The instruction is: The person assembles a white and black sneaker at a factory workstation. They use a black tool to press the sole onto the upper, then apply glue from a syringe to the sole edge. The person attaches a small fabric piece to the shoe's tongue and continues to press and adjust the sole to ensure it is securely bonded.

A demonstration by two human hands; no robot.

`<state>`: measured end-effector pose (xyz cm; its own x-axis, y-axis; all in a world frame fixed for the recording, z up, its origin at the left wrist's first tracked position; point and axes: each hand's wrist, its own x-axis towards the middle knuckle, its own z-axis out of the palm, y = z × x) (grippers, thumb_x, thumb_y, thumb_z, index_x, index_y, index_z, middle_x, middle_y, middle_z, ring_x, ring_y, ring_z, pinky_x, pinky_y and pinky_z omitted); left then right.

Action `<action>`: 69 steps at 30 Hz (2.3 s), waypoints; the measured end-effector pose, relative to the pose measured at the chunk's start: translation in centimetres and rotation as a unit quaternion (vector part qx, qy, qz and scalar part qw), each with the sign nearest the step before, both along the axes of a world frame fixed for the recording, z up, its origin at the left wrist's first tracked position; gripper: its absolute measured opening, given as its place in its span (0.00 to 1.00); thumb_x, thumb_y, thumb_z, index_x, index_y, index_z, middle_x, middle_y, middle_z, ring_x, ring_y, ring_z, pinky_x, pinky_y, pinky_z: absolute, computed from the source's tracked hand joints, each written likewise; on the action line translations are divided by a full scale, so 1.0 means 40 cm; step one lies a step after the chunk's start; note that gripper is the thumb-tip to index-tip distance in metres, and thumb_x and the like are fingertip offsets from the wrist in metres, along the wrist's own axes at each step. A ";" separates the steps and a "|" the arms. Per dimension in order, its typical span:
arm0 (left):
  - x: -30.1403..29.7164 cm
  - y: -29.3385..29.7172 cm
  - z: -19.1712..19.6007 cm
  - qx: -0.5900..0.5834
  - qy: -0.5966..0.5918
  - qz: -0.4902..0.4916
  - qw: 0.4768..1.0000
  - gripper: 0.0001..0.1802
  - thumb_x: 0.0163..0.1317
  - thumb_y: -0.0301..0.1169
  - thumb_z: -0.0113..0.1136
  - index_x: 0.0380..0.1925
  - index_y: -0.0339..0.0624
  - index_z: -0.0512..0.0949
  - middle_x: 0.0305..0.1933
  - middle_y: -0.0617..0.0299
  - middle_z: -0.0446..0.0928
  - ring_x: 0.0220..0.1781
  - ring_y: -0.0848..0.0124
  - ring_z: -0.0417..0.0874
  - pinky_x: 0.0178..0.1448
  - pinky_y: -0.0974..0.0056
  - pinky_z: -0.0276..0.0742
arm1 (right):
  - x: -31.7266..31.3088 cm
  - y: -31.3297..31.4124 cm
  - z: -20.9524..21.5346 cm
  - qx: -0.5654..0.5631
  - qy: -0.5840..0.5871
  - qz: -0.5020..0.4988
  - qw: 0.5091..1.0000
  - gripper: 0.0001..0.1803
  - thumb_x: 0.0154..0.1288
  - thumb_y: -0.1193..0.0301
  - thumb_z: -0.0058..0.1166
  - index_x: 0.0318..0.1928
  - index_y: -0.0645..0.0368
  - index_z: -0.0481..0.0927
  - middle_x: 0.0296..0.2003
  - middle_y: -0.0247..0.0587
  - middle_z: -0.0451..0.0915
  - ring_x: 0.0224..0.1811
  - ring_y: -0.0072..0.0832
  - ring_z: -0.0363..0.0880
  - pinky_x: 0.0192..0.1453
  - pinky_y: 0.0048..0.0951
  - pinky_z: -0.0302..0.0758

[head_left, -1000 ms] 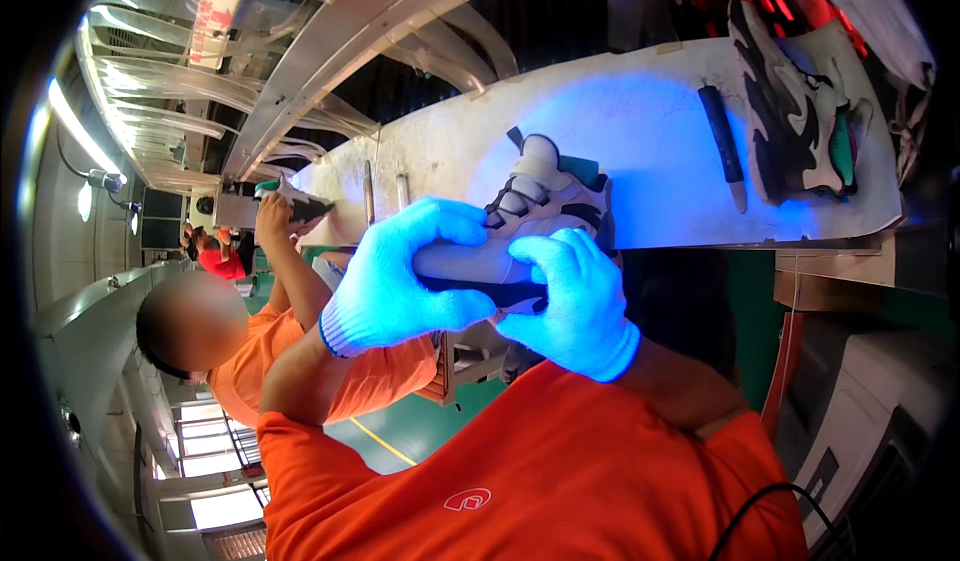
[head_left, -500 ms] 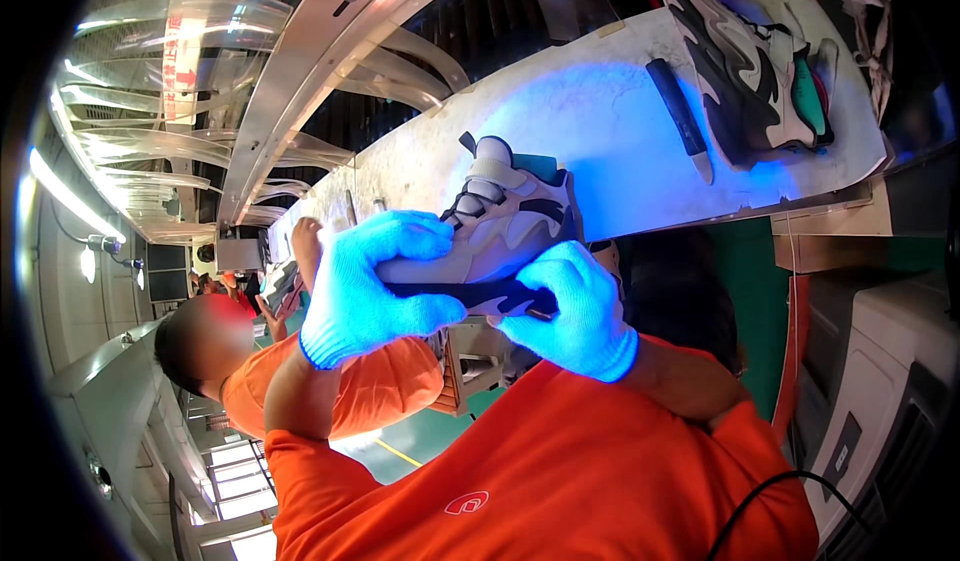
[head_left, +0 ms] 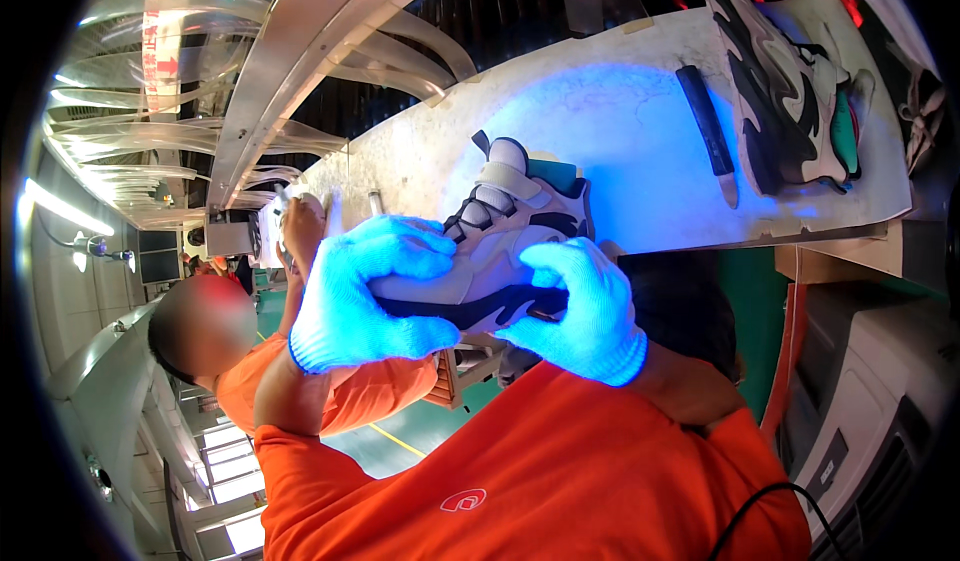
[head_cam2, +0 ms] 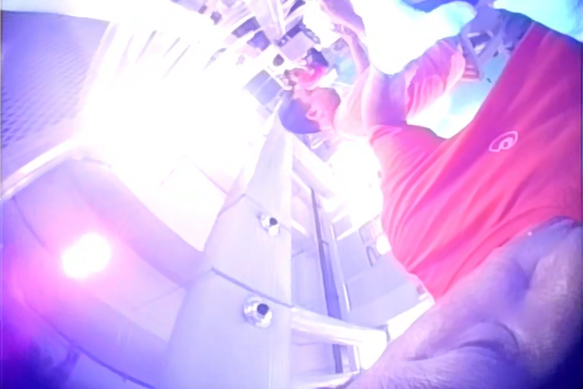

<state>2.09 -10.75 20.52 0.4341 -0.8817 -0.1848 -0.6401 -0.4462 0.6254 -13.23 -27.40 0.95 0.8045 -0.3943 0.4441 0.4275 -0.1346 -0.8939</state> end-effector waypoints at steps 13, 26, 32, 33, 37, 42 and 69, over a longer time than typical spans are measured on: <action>0.082 -0.088 0.007 0.429 0.072 0.093 0.896 0.54 0.63 0.69 0.75 0.74 0.36 0.79 0.54 0.43 0.91 0.54 0.54 0.93 0.62 0.54 0.86 | 0.052 0.046 0.016 -0.089 0.047 0.011 0.995 0.46 0.52 0.58 0.89 0.69 0.54 0.78 0.54 0.45 0.84 0.54 0.45 0.87 0.55 0.46 0.87; 0.043 -0.136 0.034 0.447 0.017 0.104 0.888 0.52 0.64 0.76 0.65 0.64 0.36 0.88 0.54 0.40 0.91 0.56 0.50 0.94 0.64 0.51 0.85 | 0.029 0.043 0.013 -0.074 -0.015 -0.028 0.997 0.45 0.51 0.63 0.91 0.67 0.58 0.79 0.50 0.44 0.85 0.46 0.38 0.89 0.49 0.41 0.88; -0.028 -0.138 0.110 0.178 0.020 0.151 0.972 0.45 0.45 0.46 0.95 0.62 0.36 0.88 0.55 0.53 0.92 0.54 0.65 0.93 0.62 0.59 0.88 | 0.005 -0.011 -0.001 0.138 0.031 0.001 0.990 0.44 0.52 0.70 0.92 0.67 0.62 0.79 0.47 0.39 0.84 0.37 0.24 0.87 0.39 0.29 0.88; -0.008 -0.112 0.060 0.076 -0.012 0.086 0.993 0.45 0.41 0.46 0.97 0.59 0.36 0.89 0.53 0.55 0.92 0.54 0.67 0.93 0.61 0.61 0.88 | -0.001 -0.010 -0.006 0.117 0.020 -0.014 0.993 0.44 0.52 0.70 0.92 0.67 0.63 0.79 0.47 0.40 0.84 0.38 0.25 0.87 0.41 0.29 0.89; -0.006 -0.105 0.053 0.096 -0.040 0.100 0.990 0.44 0.37 0.45 0.98 0.55 0.36 0.91 0.56 0.53 0.92 0.55 0.66 0.94 0.65 0.59 0.88 | -0.043 -0.008 -0.041 0.103 0.050 -0.032 0.993 0.39 0.53 0.66 0.91 0.61 0.62 0.81 0.51 0.46 0.84 0.47 0.36 0.91 0.49 0.36 0.91; 0.015 -0.111 0.045 0.063 -0.007 0.079 0.995 0.43 0.36 0.44 0.98 0.53 0.34 0.90 0.59 0.50 0.92 0.58 0.60 0.94 0.67 0.57 0.87 | -0.074 0.007 -0.058 0.129 0.106 -0.034 0.985 0.31 0.54 0.65 0.90 0.52 0.60 0.82 0.47 0.46 0.85 0.46 0.38 0.91 0.47 0.37 0.89; 0.163 0.040 -0.012 0.130 0.312 0.153 0.929 0.75 0.45 0.64 0.90 0.86 0.32 0.65 0.81 0.42 0.76 0.82 0.52 0.75 0.86 0.50 0.66 | 0.046 -0.024 -0.016 -0.055 0.144 -0.009 0.988 0.38 0.45 0.62 0.93 0.51 0.53 0.79 0.43 0.39 0.81 0.39 0.35 0.85 0.44 0.40 0.85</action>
<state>8.61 -9.14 20.05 0.3937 -0.6256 -0.6735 -0.0086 -0.7351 0.6779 -11.39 -28.34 0.29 0.8976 -0.3710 0.2382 0.1538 -0.2428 -0.9578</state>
